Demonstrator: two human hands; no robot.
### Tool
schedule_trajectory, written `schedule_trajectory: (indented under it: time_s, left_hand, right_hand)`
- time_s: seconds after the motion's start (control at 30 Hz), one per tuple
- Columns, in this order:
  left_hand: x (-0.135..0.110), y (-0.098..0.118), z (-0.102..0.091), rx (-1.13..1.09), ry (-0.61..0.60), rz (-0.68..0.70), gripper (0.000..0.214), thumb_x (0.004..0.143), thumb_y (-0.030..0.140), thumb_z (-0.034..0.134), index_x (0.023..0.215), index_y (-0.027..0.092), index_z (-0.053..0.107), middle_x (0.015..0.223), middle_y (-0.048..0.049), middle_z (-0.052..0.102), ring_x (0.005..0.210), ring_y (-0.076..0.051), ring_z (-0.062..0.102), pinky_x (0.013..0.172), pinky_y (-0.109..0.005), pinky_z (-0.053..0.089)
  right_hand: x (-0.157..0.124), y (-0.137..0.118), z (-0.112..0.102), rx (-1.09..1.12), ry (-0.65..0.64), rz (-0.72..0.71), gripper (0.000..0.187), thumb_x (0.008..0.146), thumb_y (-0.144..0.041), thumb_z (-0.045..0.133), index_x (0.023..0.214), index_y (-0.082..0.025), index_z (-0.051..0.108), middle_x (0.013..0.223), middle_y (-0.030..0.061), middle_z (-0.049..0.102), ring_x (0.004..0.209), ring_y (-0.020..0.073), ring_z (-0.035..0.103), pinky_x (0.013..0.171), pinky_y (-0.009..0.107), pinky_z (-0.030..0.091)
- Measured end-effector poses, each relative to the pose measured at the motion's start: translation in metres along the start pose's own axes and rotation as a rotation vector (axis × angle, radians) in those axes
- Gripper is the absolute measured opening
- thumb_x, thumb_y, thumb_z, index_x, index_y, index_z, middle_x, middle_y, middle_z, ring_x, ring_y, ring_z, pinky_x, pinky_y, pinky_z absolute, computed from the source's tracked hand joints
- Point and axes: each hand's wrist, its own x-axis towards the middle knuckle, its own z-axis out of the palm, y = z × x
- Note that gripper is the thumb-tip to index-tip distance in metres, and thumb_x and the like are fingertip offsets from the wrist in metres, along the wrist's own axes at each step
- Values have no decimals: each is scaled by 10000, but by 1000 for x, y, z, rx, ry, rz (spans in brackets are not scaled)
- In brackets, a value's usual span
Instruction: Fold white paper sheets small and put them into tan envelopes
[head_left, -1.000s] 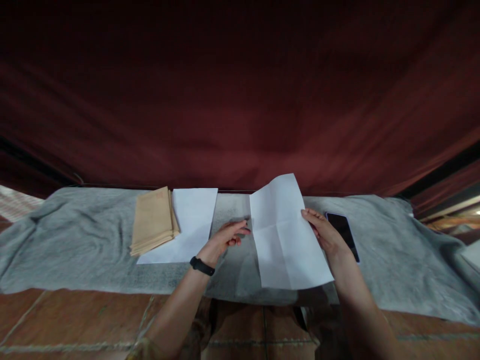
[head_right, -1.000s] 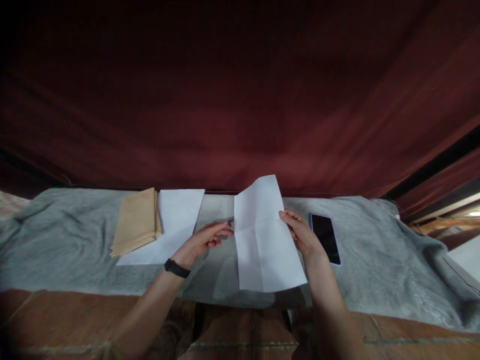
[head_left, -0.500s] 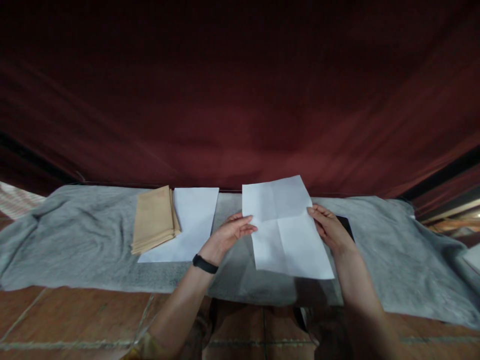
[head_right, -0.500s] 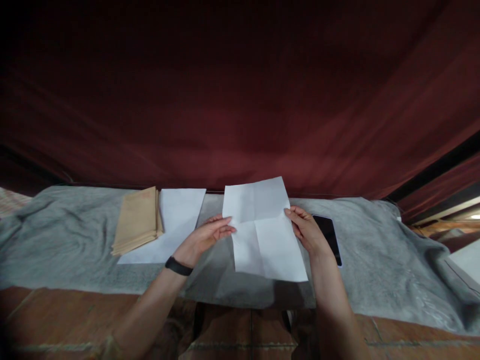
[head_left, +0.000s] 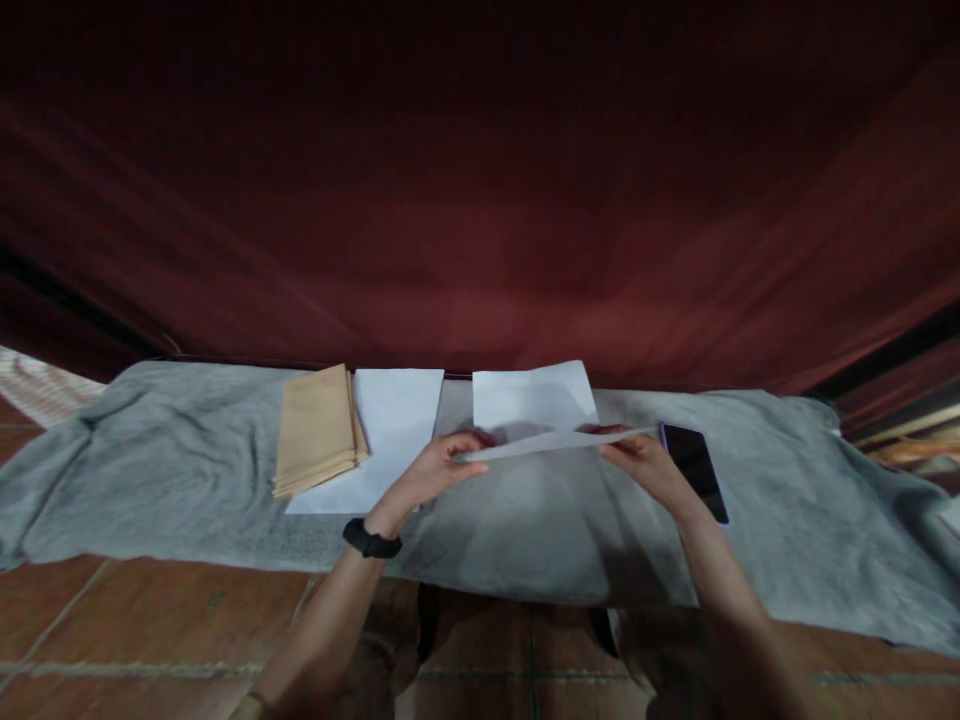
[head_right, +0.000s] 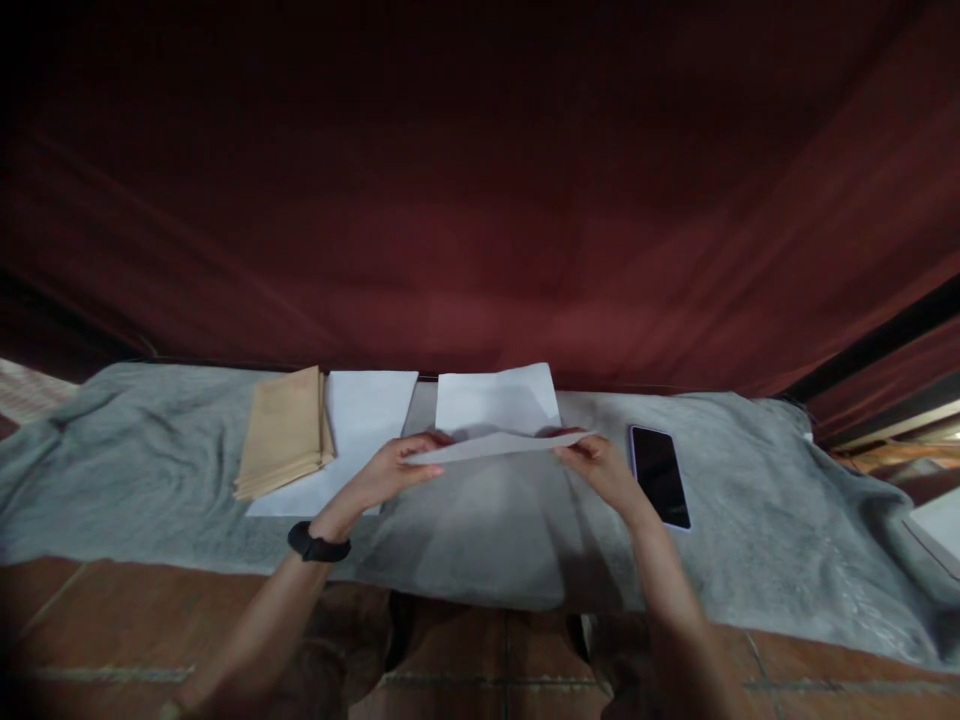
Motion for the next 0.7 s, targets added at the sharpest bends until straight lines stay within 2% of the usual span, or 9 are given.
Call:
schedule_trajectory:
  time_s: [0.1, 0.2, 0.3, 0.5, 0.6, 0.7]
  left_hand:
    - [-8, -11, -2, 130, -139, 48, 153, 787, 300, 769, 916, 219, 790, 1253, -102, 719, 1196, -268, 647, 1012, -337, 500]
    - [-11, -22, -7, 272, -191, 52, 279, 795, 160, 682, 1020, 266, 806, 1322, -69, 706, 1257, -248, 628, 1121, -373, 445]
    - [-11, -32, -11, 334, -198, 43, 387, 770, 107, 650, 1070, 299, 802, 1346, -26, 705, 1280, -232, 621, 1164, -391, 419]
    - [-6, -41, -13, 351, -145, 50, 467, 740, 54, 607, 1098, 287, 794, 1322, -15, 722, 1292, -227, 615, 1186, -387, 399]
    - [0, -41, -8, 519, -85, 76, 457, 774, 46, 581, 1120, 265, 784, 1280, -37, 739, 1286, -250, 605, 1198, -446, 372]
    - [13, -40, 7, 756, 59, 90, 342, 887, 141, 570, 1142, 248, 771, 1251, -72, 741, 1275, -285, 590, 1189, -516, 351]
  right_hand:
    - [-8, 15, 6, -127, -119, -40, 283, 832, -457, 688, 972, -226, 774, 1079, 72, 782, 1061, 285, 699, 1022, 456, 506]
    - [-15, 27, 11, -193, -196, -118, 187, 854, -352, 643, 938, -244, 770, 1214, 78, 743, 1183, 275, 668, 1072, 438, 486]
    - [-19, 35, 15, -272, -246, -130, 164, 888, -270, 600, 918, -263, 762, 1220, 74, 738, 1162, 253, 684, 1042, 415, 516]
    - [-25, 40, 16, -445, -284, -176, 237, 869, -140, 581, 938, -275, 763, 1288, 42, 714, 1214, 231, 666, 1086, 418, 508]
    - [-26, 40, 15, -470, -288, -183, 294, 851, -78, 535, 892, -254, 766, 1302, 53, 711, 1212, 230, 669, 1102, 413, 497]
    - [-20, 39, 18, -467, -226, -157, 353, 869, -75, 483, 959, -260, 769, 1209, 46, 754, 1161, 229, 695, 1098, 408, 498]
